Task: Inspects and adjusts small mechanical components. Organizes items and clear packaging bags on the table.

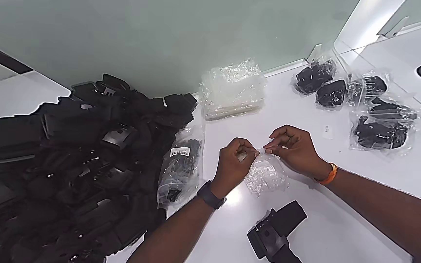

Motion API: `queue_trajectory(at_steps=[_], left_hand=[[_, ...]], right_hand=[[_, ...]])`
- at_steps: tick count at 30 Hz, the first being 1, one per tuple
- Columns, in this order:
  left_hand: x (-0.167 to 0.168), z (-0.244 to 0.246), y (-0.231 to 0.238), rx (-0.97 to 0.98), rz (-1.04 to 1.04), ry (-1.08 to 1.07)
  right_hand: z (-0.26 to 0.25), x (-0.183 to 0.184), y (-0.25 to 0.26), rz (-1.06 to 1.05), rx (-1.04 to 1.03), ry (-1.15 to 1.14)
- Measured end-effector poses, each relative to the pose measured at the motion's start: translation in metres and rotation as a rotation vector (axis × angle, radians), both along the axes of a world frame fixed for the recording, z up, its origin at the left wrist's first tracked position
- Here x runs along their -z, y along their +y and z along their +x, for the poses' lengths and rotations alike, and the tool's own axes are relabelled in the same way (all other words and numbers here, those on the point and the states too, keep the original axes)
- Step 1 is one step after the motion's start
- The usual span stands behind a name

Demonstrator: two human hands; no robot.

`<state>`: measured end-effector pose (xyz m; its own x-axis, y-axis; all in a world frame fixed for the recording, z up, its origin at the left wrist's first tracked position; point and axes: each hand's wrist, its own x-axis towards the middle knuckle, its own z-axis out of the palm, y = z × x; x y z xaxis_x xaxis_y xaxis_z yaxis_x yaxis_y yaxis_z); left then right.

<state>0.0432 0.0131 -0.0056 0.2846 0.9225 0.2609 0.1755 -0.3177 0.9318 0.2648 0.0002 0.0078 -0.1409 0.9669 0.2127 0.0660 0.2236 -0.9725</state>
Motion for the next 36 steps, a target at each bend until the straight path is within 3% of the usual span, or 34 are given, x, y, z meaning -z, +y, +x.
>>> queue_trajectory(at_steps=[7,12,18,20,22,25,27,30,36], left_hand=[[-0.001,0.003,-0.004,-0.011,0.064,-0.032],[-0.001,0.0,0.001,-0.043,-0.035,-0.081],[-0.002,0.001,0.001,0.016,-0.119,-0.134],[0.0,0.001,0.001,0.018,-0.075,-0.107],[0.003,0.001,0.002,0.012,-0.032,-0.05],[0.006,0.002,0.003,0.037,-0.011,-0.012],[0.005,0.003,0.002,0.002,-0.019,0.009],[0.006,-0.001,0.004,-0.06,-0.02,0.063],[0.001,-0.004,0.005,-0.22,0.099,0.153]], right_hand=[[0.0,-0.001,0.001,0.075,0.039,-0.017],[0.008,0.002,0.007,0.018,-0.056,-0.024],[0.01,0.0,0.011,0.047,0.05,-0.038],[0.009,0.0,0.011,0.119,0.113,-0.149],[0.009,-0.003,0.008,0.351,0.128,-0.387],[0.0,-0.006,-0.001,0.619,-0.031,-0.679],[-0.01,0.0,-0.008,0.591,-0.207,-0.892],[-0.017,0.002,-0.013,0.371,-0.438,-1.12],[-0.018,-0.002,-0.015,0.247,-0.478,-1.249]])
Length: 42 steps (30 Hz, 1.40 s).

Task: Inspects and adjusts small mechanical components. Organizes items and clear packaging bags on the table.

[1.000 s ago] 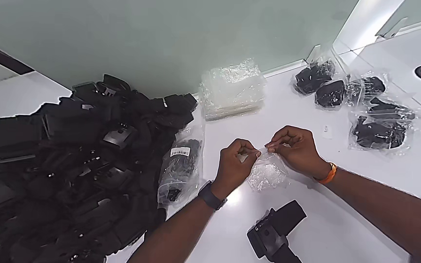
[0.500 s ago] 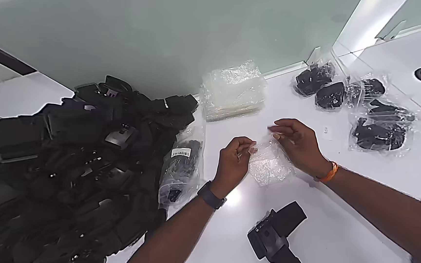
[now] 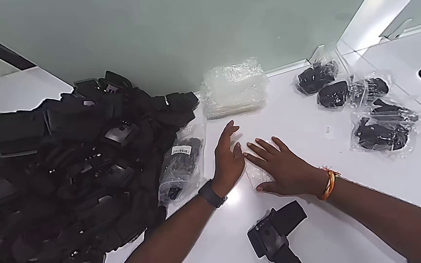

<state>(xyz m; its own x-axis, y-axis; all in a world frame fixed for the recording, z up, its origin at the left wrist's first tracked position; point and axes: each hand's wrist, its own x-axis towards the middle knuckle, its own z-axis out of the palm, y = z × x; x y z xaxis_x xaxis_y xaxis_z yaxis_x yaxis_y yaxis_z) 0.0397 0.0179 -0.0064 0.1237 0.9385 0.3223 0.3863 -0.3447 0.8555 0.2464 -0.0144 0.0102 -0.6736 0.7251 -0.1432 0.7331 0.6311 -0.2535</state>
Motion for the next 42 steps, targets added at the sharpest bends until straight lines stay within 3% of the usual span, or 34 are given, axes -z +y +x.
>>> queue_trajectory(at_steps=[6,12,16,21,26,28,32,42], left_hand=[[-0.002,0.009,-0.014,0.133,0.175,0.189],[-0.003,0.014,-0.02,0.215,-0.036,0.797],[-0.009,0.013,-0.017,0.184,-0.095,0.994],[-0.008,0.011,-0.016,0.14,-0.083,1.008],[-0.008,0.013,-0.026,0.187,0.313,0.686],[-0.006,0.021,-0.034,0.262,0.233,0.72],[-0.007,0.018,-0.034,0.36,-0.054,0.944],[-0.015,0.002,-0.022,0.436,-0.121,0.994]], right_hand=[[-0.005,-0.002,-0.002,0.01,0.08,-0.068],[0.004,0.001,0.005,0.021,0.163,-0.085],[0.012,0.0,0.01,0.048,0.228,-0.101],[0.031,-0.008,0.017,0.024,0.294,-0.084],[0.028,-0.006,0.013,0.26,0.334,0.209],[0.02,-0.001,0.01,0.268,0.282,0.187],[0.026,0.007,0.017,0.086,0.149,-0.01],[0.06,-0.018,0.041,-0.217,0.024,0.194]])
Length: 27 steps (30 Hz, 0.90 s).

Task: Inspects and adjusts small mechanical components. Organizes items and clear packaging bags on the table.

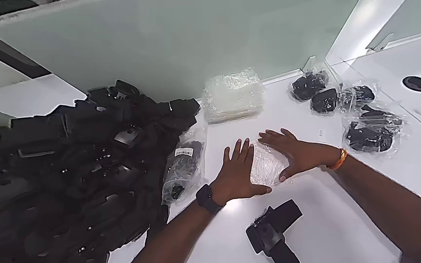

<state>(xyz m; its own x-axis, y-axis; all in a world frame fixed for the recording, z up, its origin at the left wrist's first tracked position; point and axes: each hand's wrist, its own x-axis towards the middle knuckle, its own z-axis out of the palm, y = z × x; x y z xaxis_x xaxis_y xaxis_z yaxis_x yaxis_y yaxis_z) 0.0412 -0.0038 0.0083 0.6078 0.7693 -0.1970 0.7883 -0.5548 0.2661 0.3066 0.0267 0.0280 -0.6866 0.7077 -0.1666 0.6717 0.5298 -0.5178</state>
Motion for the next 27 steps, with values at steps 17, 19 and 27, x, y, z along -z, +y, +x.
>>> queue_trajectory(at_steps=[17,19,27], left_hand=[[0.017,-0.007,0.014,-0.075,0.16,-0.51],[0.016,-0.007,0.013,-0.063,0.191,-0.527],[0.012,0.0,0.005,0.118,0.202,-0.363]], right_hand=[[0.007,0.023,0.01,0.334,0.32,0.274],[0.007,0.025,0.01,0.347,0.318,0.268],[0.006,0.026,0.01,0.385,0.303,0.269]])
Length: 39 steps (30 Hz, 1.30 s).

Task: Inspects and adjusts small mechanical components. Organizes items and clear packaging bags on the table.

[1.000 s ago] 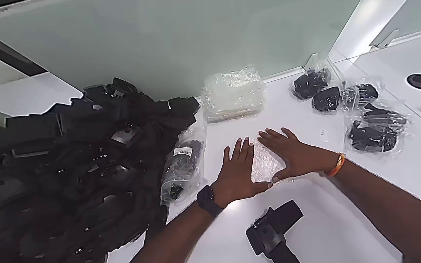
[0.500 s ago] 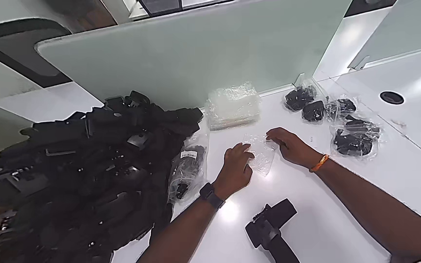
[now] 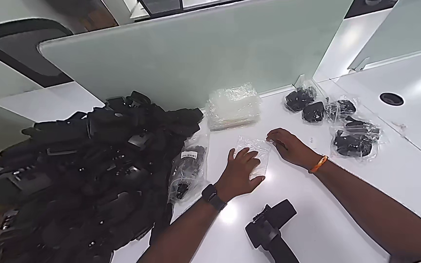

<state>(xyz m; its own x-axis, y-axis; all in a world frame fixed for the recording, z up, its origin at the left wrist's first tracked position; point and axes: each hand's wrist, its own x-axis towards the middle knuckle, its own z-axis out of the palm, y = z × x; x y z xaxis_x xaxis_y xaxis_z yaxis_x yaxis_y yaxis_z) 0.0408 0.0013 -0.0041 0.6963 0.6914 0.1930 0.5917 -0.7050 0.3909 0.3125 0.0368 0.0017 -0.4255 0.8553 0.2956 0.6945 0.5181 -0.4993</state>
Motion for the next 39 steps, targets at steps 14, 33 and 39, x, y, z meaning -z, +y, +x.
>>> queue_trajectory(at_steps=[14,33,39], left_hand=[[-0.005,-0.009,0.017,-0.037,-0.631,-1.134],[0.0,-0.003,0.017,-0.349,-0.361,-1.05],[-0.004,-0.005,0.021,-0.454,-0.485,-1.165]], right_hand=[[-0.025,-0.008,-0.021,-0.329,-0.147,0.749],[-0.037,-0.006,-0.028,-0.264,0.038,0.734],[-0.038,-0.004,-0.028,-0.286,-0.018,0.74]])
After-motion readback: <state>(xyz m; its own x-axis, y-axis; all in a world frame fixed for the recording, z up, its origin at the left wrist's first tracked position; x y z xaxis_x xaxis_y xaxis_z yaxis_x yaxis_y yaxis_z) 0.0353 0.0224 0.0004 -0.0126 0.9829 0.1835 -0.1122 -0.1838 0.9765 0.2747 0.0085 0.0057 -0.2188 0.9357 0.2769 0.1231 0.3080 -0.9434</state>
